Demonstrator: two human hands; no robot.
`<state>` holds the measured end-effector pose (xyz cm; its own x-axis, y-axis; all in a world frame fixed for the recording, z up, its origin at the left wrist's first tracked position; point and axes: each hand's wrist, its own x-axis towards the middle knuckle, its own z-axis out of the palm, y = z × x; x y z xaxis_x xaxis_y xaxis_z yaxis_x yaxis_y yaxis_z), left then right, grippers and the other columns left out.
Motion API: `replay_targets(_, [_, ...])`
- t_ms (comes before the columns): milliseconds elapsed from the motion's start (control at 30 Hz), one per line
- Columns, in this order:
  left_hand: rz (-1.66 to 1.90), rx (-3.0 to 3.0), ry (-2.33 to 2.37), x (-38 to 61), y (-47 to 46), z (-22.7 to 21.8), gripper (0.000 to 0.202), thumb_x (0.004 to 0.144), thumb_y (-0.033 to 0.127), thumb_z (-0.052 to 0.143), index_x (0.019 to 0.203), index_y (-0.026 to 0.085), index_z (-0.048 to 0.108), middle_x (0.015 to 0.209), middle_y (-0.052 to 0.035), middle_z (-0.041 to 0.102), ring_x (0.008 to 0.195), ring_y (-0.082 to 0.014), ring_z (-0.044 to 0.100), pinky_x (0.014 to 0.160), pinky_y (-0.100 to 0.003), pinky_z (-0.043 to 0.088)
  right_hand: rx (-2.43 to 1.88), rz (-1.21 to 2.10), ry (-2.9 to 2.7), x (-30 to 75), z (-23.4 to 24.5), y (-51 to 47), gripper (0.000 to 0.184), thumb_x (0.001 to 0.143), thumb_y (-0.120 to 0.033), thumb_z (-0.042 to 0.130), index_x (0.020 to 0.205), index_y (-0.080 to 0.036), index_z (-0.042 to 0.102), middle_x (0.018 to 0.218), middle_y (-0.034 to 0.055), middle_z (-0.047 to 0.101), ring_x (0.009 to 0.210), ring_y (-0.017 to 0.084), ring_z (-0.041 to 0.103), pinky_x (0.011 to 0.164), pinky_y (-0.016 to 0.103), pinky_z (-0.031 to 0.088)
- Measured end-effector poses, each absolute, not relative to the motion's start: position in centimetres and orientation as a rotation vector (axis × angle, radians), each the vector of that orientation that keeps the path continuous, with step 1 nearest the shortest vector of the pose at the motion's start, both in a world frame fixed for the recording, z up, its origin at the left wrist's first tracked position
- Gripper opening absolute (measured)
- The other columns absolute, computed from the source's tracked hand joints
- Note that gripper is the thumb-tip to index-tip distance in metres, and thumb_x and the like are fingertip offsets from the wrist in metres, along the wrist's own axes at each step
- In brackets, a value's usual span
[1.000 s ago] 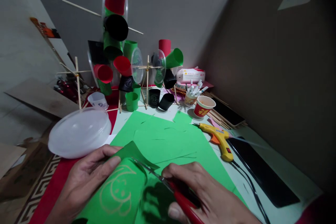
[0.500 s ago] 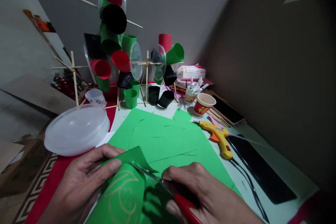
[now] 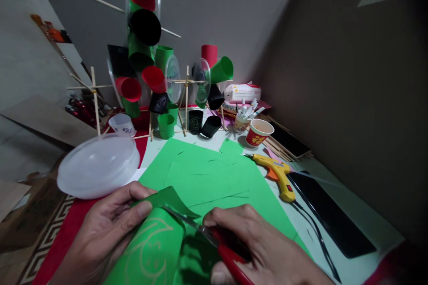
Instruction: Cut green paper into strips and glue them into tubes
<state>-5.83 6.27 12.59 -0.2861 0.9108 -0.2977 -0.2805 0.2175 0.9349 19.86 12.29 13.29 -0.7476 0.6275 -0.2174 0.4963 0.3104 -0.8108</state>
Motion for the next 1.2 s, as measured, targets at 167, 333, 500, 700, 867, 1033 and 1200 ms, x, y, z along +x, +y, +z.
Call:
replay_targets(167, [1.322, 0.640, 1.365, -6.1, 6.1, 13.1, 0.042, 0.064, 0.056, 0.096, 0.073, 0.026, 0.068, 0.067, 0.0057, 0.062, 0.061, -0.0119, 0.052, 0.054, -0.017, 0.045, -1.041, 1.483, -2.384, 20.0, 13.6, 12.3, 0.045, 0.088, -0.067, 0.072, 0.112, -0.031, 0.064, 0.102, 0.0015, 0.065, 0.093, 0.025, 0.053, 0.080, 0.034, 0.044])
replay_targets(333, [1.312, 0.661, 1.391, -5.8, 6.2, 13.6, 0.044, 0.062, 0.057, 0.096, 0.070, 0.025, 0.067, 0.064, 0.0066, 0.060, 0.060, -0.0119, 0.050, 0.053, -0.017, 0.044, -1.011, 1.494, -2.383, 19.9, 13.8, 12.3, 0.043, 0.087, -0.065, 0.074, 0.110, -0.031, 0.063, 0.099, -0.0004, 0.063, 0.093, 0.024, 0.054, 0.082, 0.034, 0.043])
replay_targets(500, [1.287, 0.854, 1.413, -5.4, 6.3, 13.2, 0.037, 0.070, 0.057, 0.091, 0.067, 0.026, 0.070, 0.072, 0.0033, 0.063, 0.068, -0.0145, 0.055, 0.060, -0.018, 0.050, -1.004, 1.485, -2.390, 19.5, 13.8, 12.5, 0.042, 0.088, -0.061, 0.077, 0.107, -0.026, 0.063, 0.093, 0.0002, 0.062, 0.085, 0.021, 0.054, 0.070, 0.028, 0.041])
replay_targets(700, [1.278, 0.888, 1.387, -5.3, 6.3, 12.4, 0.033, 0.073, 0.058, 0.088, 0.068, 0.030, 0.071, 0.075, 0.0022, 0.059, 0.071, -0.0162, 0.056, 0.062, -0.019, 0.053, -0.989, 1.398, -2.413, 19.3, 13.6, 12.6, 0.032, 0.089, -0.050, 0.078, 0.101, -0.025, 0.063, 0.086, -0.0023, 0.060, 0.078, 0.017, 0.052, 0.067, 0.025, 0.039])
replay_targets(867, [1.217, 0.996, 1.448, -5.8, 6.4, 12.6, 0.032, 0.077, 0.059, 0.084, 0.069, 0.030, 0.072, 0.074, 0.0017, 0.061, 0.071, -0.0168, 0.056, 0.064, -0.019, 0.051, -0.930, 1.389, -2.407, 19.4, 14.2, 12.5, 0.027, 0.096, -0.050, 0.070, 0.101, -0.024, 0.064, 0.080, -0.0036, 0.061, 0.071, 0.014, 0.053, 0.063, 0.023, 0.038])
replay_targets(1033, [1.180, 0.978, 1.526, -6.3, 6.5, 12.9, 0.035, 0.072, 0.063, 0.085, 0.069, 0.030, 0.074, 0.076, 0.0016, 0.067, 0.071, -0.0176, 0.058, 0.062, -0.021, 0.050, -0.866, 1.337, -2.476, 19.4, 14.4, 12.6, 0.027, 0.100, -0.048, 0.066, 0.094, -0.023, 0.061, 0.074, -0.0050, 0.056, 0.066, 0.012, 0.049, 0.060, 0.023, 0.034])
replay_targets(1200, [1.220, 0.965, 1.521, -6.5, 7.0, 12.5, 0.037, 0.068, 0.062, 0.089, 0.070, 0.028, 0.077, 0.078, 0.0006, 0.068, 0.067, -0.0167, 0.059, 0.057, -0.022, 0.050, -0.839, 1.350, -2.486, 19.3, 14.0, 12.6, 0.025, 0.099, -0.043, 0.067, 0.089, -0.022, 0.057, 0.070, -0.0072, 0.048, 0.063, 0.010, 0.044, 0.059, 0.024, 0.031])
